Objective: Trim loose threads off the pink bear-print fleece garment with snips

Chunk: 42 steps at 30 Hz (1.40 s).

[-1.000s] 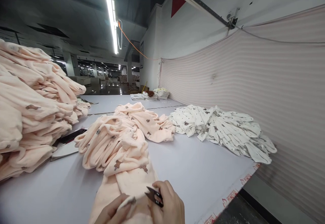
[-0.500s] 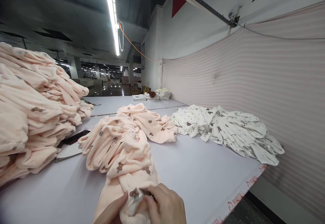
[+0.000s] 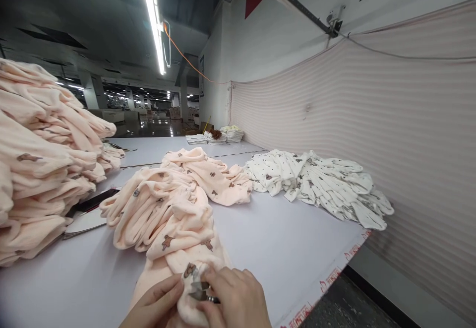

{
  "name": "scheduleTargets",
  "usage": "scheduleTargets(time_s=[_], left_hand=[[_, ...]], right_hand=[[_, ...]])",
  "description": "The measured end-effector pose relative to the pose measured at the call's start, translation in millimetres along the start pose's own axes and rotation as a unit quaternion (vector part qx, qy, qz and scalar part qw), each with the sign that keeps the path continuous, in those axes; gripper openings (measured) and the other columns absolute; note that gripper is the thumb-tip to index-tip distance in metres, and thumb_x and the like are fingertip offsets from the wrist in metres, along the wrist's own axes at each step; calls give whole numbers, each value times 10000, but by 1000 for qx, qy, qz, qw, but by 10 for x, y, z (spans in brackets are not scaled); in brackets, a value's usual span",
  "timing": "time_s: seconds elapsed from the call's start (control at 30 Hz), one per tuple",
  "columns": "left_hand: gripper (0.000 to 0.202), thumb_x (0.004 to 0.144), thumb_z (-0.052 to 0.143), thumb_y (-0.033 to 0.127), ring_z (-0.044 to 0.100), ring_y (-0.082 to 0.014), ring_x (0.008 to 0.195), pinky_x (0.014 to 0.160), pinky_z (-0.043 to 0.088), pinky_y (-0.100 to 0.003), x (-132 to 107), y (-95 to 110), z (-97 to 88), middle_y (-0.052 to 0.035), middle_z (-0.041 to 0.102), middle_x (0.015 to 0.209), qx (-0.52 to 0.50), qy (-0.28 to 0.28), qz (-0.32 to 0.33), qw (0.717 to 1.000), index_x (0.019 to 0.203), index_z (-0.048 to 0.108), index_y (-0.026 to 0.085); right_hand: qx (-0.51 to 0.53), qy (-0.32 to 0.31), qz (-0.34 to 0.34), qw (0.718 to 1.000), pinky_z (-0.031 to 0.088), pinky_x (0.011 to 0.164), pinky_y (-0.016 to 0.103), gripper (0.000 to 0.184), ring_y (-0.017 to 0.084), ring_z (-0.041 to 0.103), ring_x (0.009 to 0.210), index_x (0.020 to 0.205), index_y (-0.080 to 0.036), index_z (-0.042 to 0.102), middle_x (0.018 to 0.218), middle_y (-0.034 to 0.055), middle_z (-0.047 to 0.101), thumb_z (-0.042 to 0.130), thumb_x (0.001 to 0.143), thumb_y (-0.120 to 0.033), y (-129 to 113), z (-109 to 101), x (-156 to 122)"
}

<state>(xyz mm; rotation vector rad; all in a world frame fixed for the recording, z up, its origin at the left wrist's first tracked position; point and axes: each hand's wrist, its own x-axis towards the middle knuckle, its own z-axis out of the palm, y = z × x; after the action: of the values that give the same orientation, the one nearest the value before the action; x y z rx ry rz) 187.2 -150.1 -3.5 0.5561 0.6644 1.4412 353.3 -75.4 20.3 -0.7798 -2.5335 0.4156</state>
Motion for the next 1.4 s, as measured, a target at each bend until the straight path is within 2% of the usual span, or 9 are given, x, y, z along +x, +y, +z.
scheduleTargets(time_s=[0.27,0.5,0.8,0.97,1.1,1.17,1.23,1.33,1.4], left_hand=[[304,641,791,378,660,-282,934,864,493,-391,55,19,74,-94,746,878,48,26,10,998,868,757,180],[356,665,771,386,645,-290,999,850,521,-370,40,157,197,-89,741,990,111,48,-15,993,948,738,172],[244,767,694,266,633,-216,1037,940,473,-334,697,278,-303,-42,744,988,123,113,111,980,999,699,191],[353,753,704,271,620,-221,1080,975,458,-365,742,304,-479,-78,712,1086,104,129,130,978,1093,656,189],[271,788,674,310,632,-193,1017,857,516,-295,300,348,-539,-41,708,1001,130,193,186,955,1034,644,201],[166,793,667,319,640,-137,741,664,505,-204,32,264,-577,7,681,725,216,231,201,927,892,660,187],[171,813,606,359,592,-144,593,570,478,-225,-144,110,-624,19,617,600,433,246,204,843,802,656,196],[372,761,606,306,611,-277,1010,865,495,-384,-162,-66,-698,-106,649,1109,633,237,237,697,1119,647,213],[418,757,538,214,520,-307,1169,979,416,-459,-84,-49,-725,-124,581,1247,672,224,227,669,1164,630,220]], right_hand=[[-27,18,21,999,434,685,277,271,215,668,790,1051,-255,673,896,17,733,643,788,-199,-21,-39,3],[207,50,130,968,453,735,245,166,183,664,832,891,-244,747,878,8,745,588,842,-246,180,-125,41],[325,72,171,927,425,637,216,234,147,559,705,904,-170,632,725,-15,600,507,861,-362,256,150,-32],[182,-64,100,976,405,594,224,346,174,595,690,923,-225,658,794,-16,657,739,588,-250,-76,656,31],[85,-69,67,992,421,628,250,194,191,616,707,771,-221,636,768,8,676,551,636,-112,-26,800,116],[141,-13,55,988,422,651,253,126,178,583,710,715,-210,585,731,6,624,501,677,-125,65,692,158],[255,30,63,964,424,685,260,66,176,551,740,713,-210,551,740,3,572,509,762,-222,117,541,181],[453,8,124,883,410,601,241,211,137,493,609,760,-215,552,684,-22,512,549,808,-420,125,412,137],[544,-22,155,824,335,477,209,338,86,378,459,760,-217,551,630,-45,479,601,736,-551,166,419,55]])
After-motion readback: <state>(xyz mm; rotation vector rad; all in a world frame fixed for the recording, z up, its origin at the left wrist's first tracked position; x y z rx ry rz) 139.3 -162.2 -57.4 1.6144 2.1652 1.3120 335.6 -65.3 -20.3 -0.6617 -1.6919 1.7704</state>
